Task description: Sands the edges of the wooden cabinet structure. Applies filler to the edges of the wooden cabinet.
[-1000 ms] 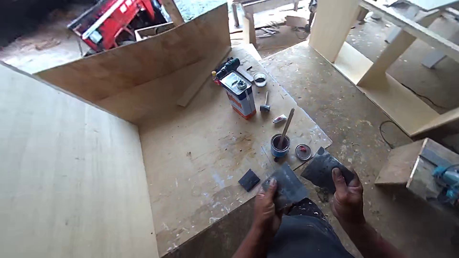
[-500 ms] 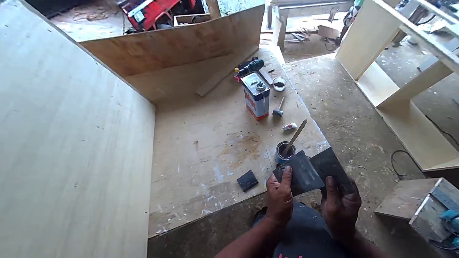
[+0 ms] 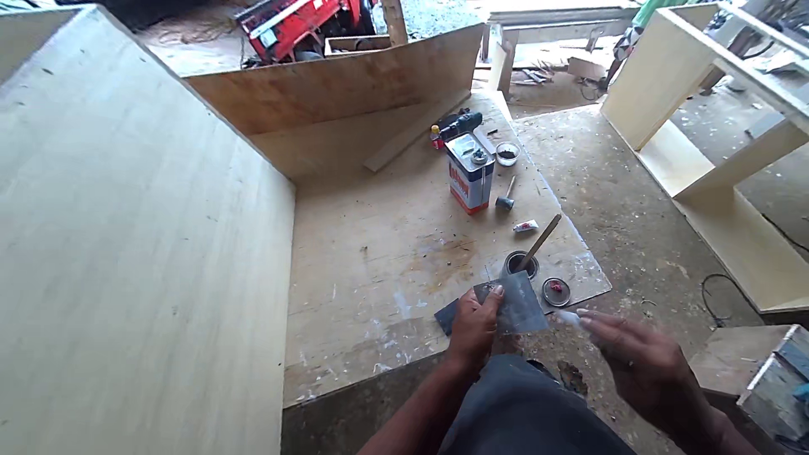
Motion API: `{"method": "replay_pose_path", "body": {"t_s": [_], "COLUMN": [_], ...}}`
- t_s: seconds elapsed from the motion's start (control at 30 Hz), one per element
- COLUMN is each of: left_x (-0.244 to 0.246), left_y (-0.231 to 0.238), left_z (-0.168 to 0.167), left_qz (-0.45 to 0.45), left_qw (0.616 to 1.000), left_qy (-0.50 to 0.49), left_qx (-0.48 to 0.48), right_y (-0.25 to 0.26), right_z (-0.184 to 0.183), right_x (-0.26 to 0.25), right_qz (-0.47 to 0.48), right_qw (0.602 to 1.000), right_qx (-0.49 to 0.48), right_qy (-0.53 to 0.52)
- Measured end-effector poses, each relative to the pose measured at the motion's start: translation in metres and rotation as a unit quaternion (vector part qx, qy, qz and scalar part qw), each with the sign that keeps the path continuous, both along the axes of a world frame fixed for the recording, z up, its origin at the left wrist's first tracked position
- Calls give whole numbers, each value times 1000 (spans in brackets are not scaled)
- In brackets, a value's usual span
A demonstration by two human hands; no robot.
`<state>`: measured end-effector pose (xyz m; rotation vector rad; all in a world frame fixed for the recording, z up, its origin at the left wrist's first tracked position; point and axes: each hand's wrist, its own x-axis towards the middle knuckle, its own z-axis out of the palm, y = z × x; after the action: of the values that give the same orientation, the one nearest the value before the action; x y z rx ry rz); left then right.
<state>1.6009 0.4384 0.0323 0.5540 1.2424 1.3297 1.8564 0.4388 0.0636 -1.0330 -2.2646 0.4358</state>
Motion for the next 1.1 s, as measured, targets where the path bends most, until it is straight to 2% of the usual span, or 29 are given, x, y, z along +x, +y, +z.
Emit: {"method": "replay_pose_path", "body": {"t_s": [0.1, 0.17, 0.23, 0.27, 0.3, 0.33, 0.37, 0.4, 0.43, 0.47, 0.57, 0.63, 0.7, 0.73, 0.8, 0.93, 1.1], "left_x": [-4, -3, -9, -14, -21, -28, -36, -42, -45, -45, -28, -19, -22, -26, -35, -45, -49], "left_y": [-9, -19, -33, -40, -45, -48, -48, -49, -49, -47, -39, -33, -30, -30, -29, -25, -22], "left_z": [6, 7, 5, 3, 2, 0, -4, -9, -13, -17, -20, -22, -27, -28, -26, -17, -16], "left_qz": [-49, -72, -74, -66, -49, -24, 3, 24, 38, 44, 42, 41, 30, 17, -17, -73, -94], "left_qw": [998, 996, 995, 996, 997, 997, 996, 994, 990, 986, 970, 966, 962, 958, 952, 934, 900], "left_qy": [-14, -36, -58, -62, -61, -60, -65, -78, -99, -127, -196, -184, -131, -101, -46, 60, 153], "left_qx": [-28, -37, -20, 1, 24, 45, 64, 77, 89, 102, 139, 176, 238, 267, 303, 346, 397], "right_y": [-18, -5, 19, 31, 40, 45, 45, 41, 35, 30, 17, 10, 7, 4, -1, -9, -8], "right_z": [-7, -20, -29, -31, -29, -23, -15, -9, -6, -6, -19, -32, -42, -47, -54, -60, -66], "right_x": [-31, -42, -42, -38, -35, -35, -38, -44, -51, -60, -88, -98, -101, -102, -103, -106, -111], "right_qz": [22, 18, -3, -26, -52, -72, -75, -68, -58, -48, 25, 148, 246, 272, 268, 178, 92], "right_qw": [981, 979, 991, 995, 988, 961, 897, 807, 725, 665, 539, 460, 391, 373, 356, 388, 389], "right_qx": [118, 118, 36, -41, -142, -251, -362, -462, -535, -586, -686, -721, -725, -722, -723, -752, -771], "right_qy": [-149, -168, -132, -90, -17, 97, 240, 361, 430, 461, 488, 497, 510, 516, 528, 503, 495]}}
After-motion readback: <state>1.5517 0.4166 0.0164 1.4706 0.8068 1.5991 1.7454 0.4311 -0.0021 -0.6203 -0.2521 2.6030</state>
